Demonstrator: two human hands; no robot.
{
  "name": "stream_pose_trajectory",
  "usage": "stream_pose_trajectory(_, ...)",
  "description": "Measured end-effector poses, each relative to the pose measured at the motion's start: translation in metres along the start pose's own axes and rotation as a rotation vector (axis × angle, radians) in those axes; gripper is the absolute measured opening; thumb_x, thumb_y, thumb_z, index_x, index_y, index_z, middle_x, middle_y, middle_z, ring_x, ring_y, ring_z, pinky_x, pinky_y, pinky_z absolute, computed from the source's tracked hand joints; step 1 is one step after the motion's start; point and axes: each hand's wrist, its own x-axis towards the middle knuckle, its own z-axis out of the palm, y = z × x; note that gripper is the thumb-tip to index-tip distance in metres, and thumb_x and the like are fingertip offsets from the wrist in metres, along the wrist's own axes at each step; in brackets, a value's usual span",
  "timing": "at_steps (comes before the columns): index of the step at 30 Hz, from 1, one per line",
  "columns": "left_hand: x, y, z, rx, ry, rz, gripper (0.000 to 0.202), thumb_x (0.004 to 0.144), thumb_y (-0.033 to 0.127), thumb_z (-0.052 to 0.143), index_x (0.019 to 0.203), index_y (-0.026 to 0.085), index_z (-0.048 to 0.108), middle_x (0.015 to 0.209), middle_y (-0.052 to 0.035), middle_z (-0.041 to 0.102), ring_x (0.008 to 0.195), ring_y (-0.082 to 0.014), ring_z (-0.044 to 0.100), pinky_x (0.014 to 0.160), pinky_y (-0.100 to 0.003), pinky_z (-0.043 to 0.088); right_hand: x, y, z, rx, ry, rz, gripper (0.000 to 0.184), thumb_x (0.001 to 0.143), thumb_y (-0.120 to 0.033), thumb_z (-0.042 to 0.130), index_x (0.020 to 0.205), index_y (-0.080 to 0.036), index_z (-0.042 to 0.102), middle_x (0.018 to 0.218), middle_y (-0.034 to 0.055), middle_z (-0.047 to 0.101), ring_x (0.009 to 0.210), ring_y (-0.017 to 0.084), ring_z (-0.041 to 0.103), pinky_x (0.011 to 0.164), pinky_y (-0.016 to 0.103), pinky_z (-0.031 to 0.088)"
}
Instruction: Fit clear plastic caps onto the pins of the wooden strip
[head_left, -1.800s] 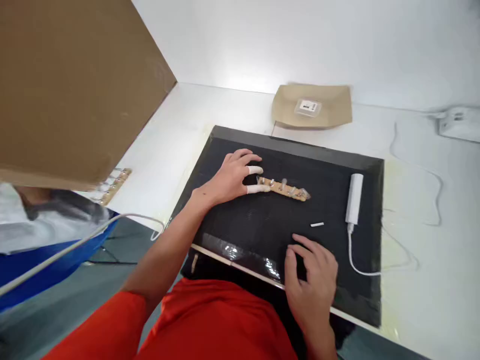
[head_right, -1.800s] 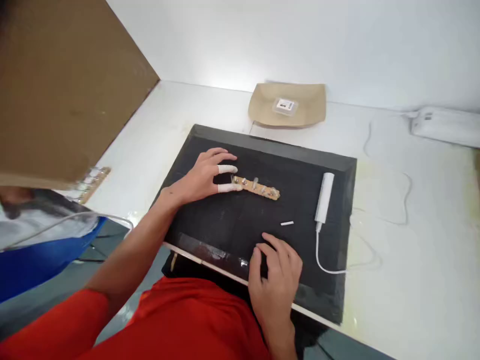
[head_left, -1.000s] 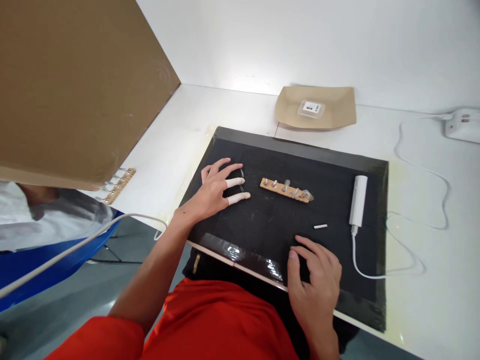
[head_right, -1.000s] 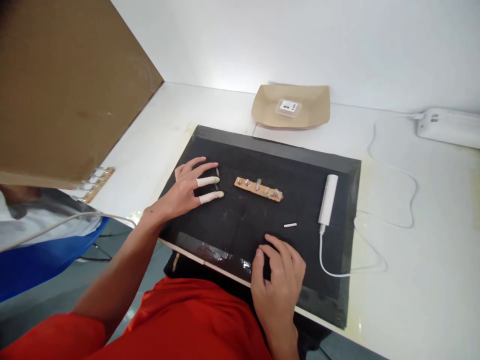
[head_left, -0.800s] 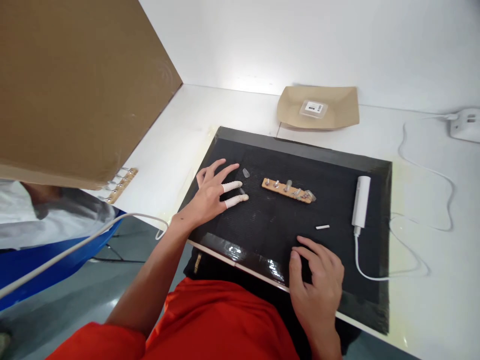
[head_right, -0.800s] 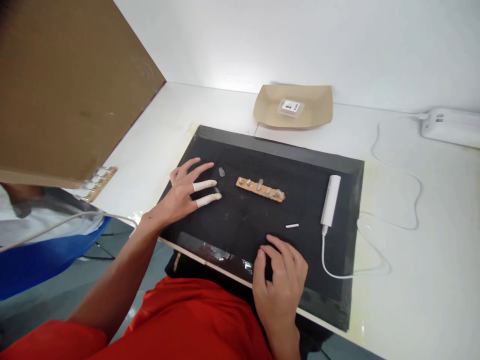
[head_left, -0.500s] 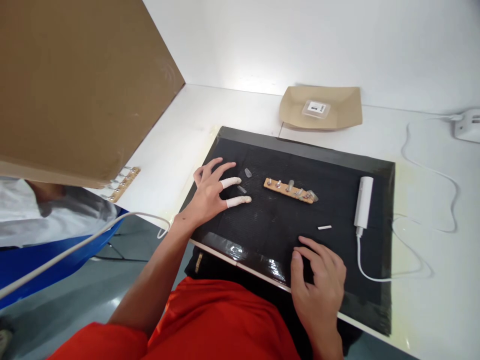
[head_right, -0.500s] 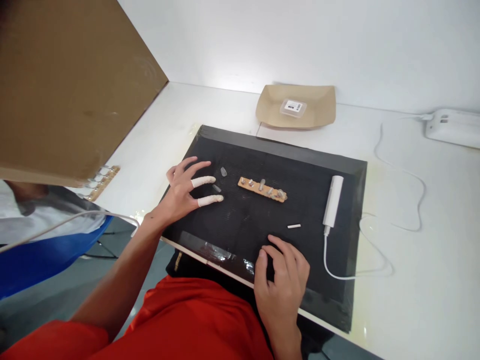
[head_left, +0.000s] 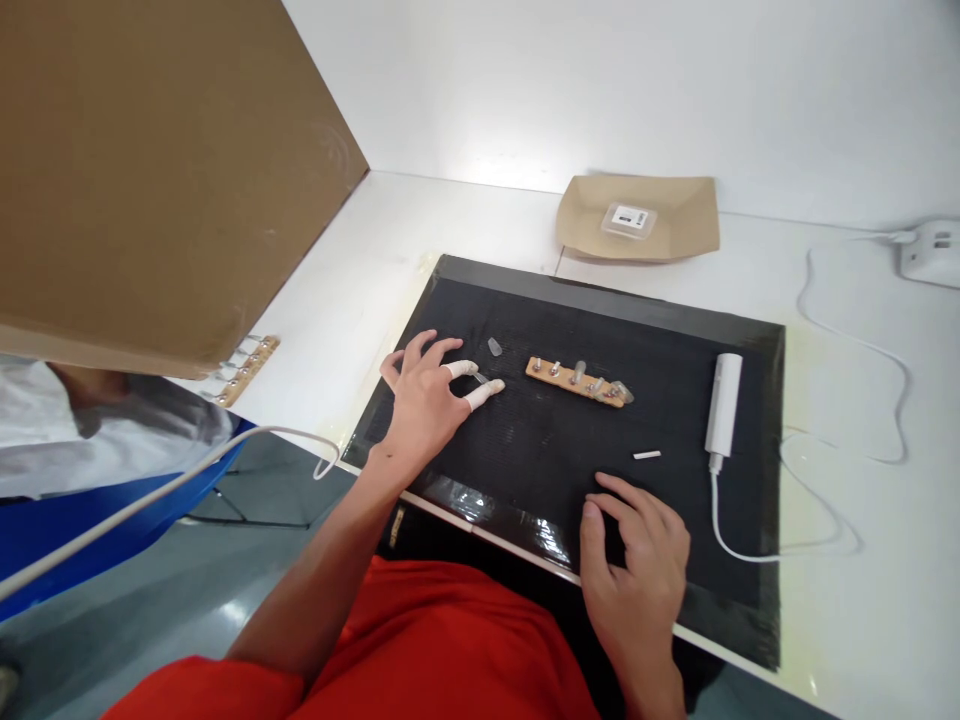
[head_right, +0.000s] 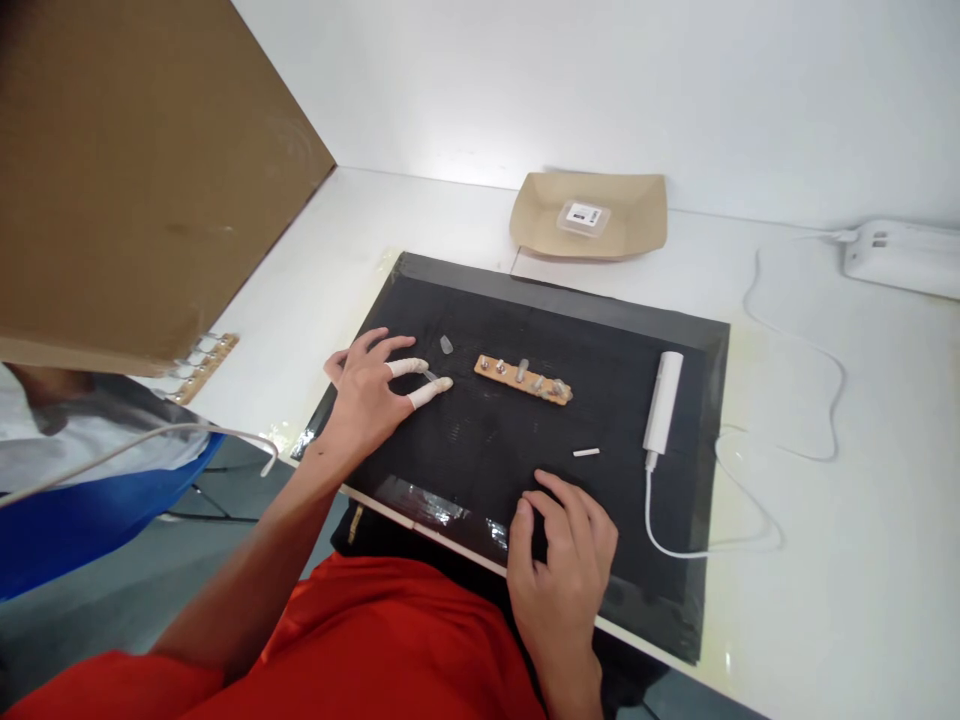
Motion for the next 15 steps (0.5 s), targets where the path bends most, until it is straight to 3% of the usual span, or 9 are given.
stream_pose_trajectory(9, -0.006, 0.021, -0.008, 0.188, -0.097, 0.078, 0.025, 0.101, 0.035, 0.068, 0.09, 0.019, 0.082, 0.145, -0.0186, 0.067, 0.147, -0.0485, 0.047, 0.111, -0.076, 0.03, -0.001, 0.001, 0.0, 0.004, -0.001, 0.003, 0.004, 0.098, -0.017, 0.064, 0.101, -0.017, 0.067, 0.108, 0.0124, 0.078, 0.106, 0.026, 0.065, 0.096, 0.043, 0.048)
stream_pose_trajectory(15, -0.002, 0.023, -0.009, 0.177, -0.086, 0.091, 0.022, 0.099, 0.034, 0.07, 0.089, 0.018, 0.082, 0.14, -0.0182, 0.07, 0.145, -0.048, 0.049, 0.111, -0.077, 0.031, -0.001, 0.001, 0.002, 0.01, 0.01, -0.003, 0.004, 0.098, -0.016, 0.065, 0.101, -0.017, 0.067, 0.108, 0.0121, 0.078, 0.105, 0.025, 0.065, 0.096, 0.042, 0.049)
